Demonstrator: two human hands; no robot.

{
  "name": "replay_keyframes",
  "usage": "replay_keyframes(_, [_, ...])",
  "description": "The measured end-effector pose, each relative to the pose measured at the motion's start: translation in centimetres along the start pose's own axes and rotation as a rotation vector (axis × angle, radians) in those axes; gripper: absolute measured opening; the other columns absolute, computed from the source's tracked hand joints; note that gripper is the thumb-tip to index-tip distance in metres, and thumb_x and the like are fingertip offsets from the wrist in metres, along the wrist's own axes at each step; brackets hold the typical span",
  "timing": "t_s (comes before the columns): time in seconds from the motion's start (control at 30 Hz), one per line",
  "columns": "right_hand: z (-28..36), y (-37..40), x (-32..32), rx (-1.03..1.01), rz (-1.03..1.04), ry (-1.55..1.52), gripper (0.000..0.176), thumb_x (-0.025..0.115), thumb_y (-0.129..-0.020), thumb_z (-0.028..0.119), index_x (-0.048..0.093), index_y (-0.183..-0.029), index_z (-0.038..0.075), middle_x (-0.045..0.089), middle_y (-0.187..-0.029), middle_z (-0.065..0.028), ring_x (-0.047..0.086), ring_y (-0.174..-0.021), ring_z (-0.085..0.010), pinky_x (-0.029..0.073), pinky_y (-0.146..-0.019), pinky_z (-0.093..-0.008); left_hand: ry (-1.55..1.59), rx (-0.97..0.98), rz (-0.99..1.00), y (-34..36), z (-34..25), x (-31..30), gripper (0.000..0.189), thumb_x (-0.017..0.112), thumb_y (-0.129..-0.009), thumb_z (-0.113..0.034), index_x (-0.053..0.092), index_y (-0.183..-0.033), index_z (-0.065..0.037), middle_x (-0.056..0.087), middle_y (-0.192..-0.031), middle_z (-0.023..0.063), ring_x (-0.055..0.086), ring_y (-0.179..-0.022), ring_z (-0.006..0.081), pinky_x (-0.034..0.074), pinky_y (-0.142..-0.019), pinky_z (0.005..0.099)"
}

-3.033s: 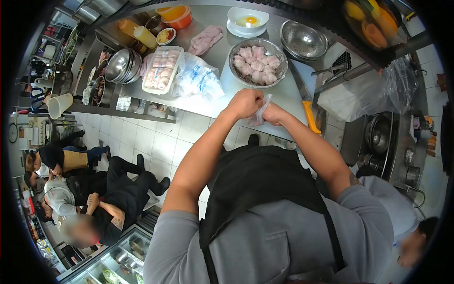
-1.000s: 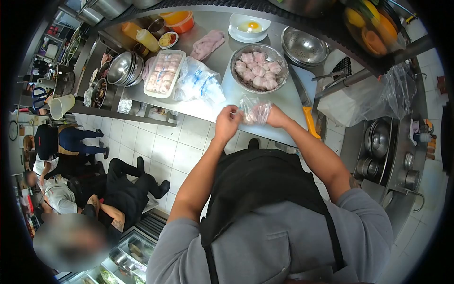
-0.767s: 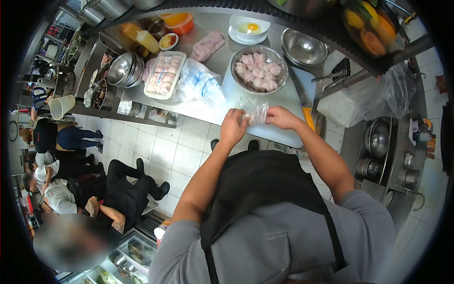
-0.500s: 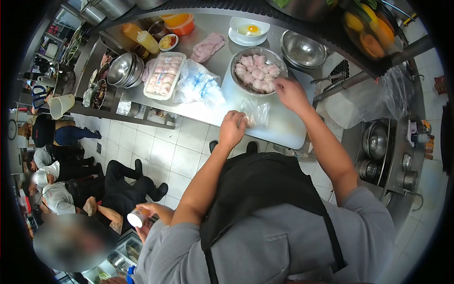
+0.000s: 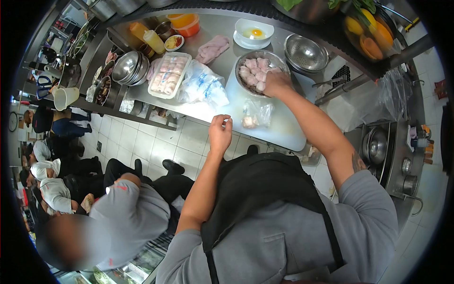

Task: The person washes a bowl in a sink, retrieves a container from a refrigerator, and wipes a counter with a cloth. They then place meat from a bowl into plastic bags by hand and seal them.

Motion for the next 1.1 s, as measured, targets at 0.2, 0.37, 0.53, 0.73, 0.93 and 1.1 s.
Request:
replay_keyframes(0.2, [0.0,-0.2,0.6,0.061,-0.034,-0.009,0.052,0.071,-0.079,0.024,0.061,-0.126,0.003,0.066,-0.126,-0.0172,0.060,-0.123,-0.0303,0.043,-0.105,-0.0415,0.020,-0.007,0.010,0.1,-2.0,-0.5,0.012,0.066,-0.091,-0.013,0.069,-0.098,-0.003,0.066,-0.100,0.0123,0.065,-0.080,0.0235,0.052,-0.068,0.0354])
replay_keyframes(0.37, [-1.0,-1.0,1.5,0.006,-0.029,-0.048,0.053,0.071,-0.079,0.027,0.062,-0.125,0.003,0.064,-0.129,-0.0185,0.060,-0.123,-0.0313,0.047,-0.102,-0.0402,0.035,0.019,0.029,-0.2,-2.7,0.3,0.011,0.066,-0.090,-0.013,0.069,-0.096,-0.004,0.066,-0.098,0.0115,0.065,-0.078,0.0235,0.052,-0.067,0.0355])
replay_keyframes(0.53, [-1.4,-0.4,-0.4,0.029,-0.012,-0.193,0.057,0.070,-0.079,0.027,0.058,-0.127,-0.001,0.063,-0.128,-0.0195,0.062,-0.118,-0.0326,0.050,-0.097,-0.0404,0.054,0.028,0.037,-0.5,-3.4,0.4,0.011,0.066,-0.090,-0.012,0.069,-0.096,-0.004,0.067,-0.098,0.0119,0.065,-0.077,0.0234,0.052,-0.067,0.0351])
replay_keyframes(0.73, [-6.6,-1.8,0.5,-0.053,0.362,-1.349,0.024,0.071,-0.085,0.022,0.063,-0.102,0.006,0.060,-0.089,-0.0017,0.055,-0.075,-0.0095,0.045,-0.061,-0.0264,0.116,0.005,0.002,-0.7,-2.9,0.1,0.012,0.066,-0.091,-0.013,0.071,-0.097,-0.003,0.067,-0.097,0.0106,0.064,-0.075,0.0208,0.051,-0.066,0.0330])
replay_keyframes(0.93, [-8.8,4.7,3.2,-0.087,0.339,-1.651,0.025,0.067,-0.090,0.013,0.060,-0.113,0.004,0.063,-0.092,-0.0024,0.060,-0.082,-0.0132,0.050,-0.068,-0.0281,0.142,-0.045,0.018,-0.7,-2.5,-0.1,0.016,0.069,-0.091,-0.015,0.072,-0.100,-0.002,0.067,-0.089,0.0080,0.060,-0.074,0.0158,0.049,-0.068,0.0306])
replay_keyframes(1.1, [-9.3,8.7,9.6,-0.080,0.477,-1.906,0.037,0.066,-0.091,0.010,0.057,-0.125,0.001,0.066,-0.105,-0.0070,0.064,-0.093,-0.0170,0.055,-0.076,-0.0303,0.109,-0.136,0.132,-0.5,-3.6,1.0,0.018,0.069,-0.091,-0.017,0.072,-0.101,-0.002,0.067,-0.076,0.0061,0.058,-0.065,0.0155,0.049,-0.064,0.0314])
Point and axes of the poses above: each hand's wrist, its own y-axis away from the middle knuckle, its own x-axis out of the palm, z = x × y, the point moved 3 cm from there along -y, towards the middle knuckle
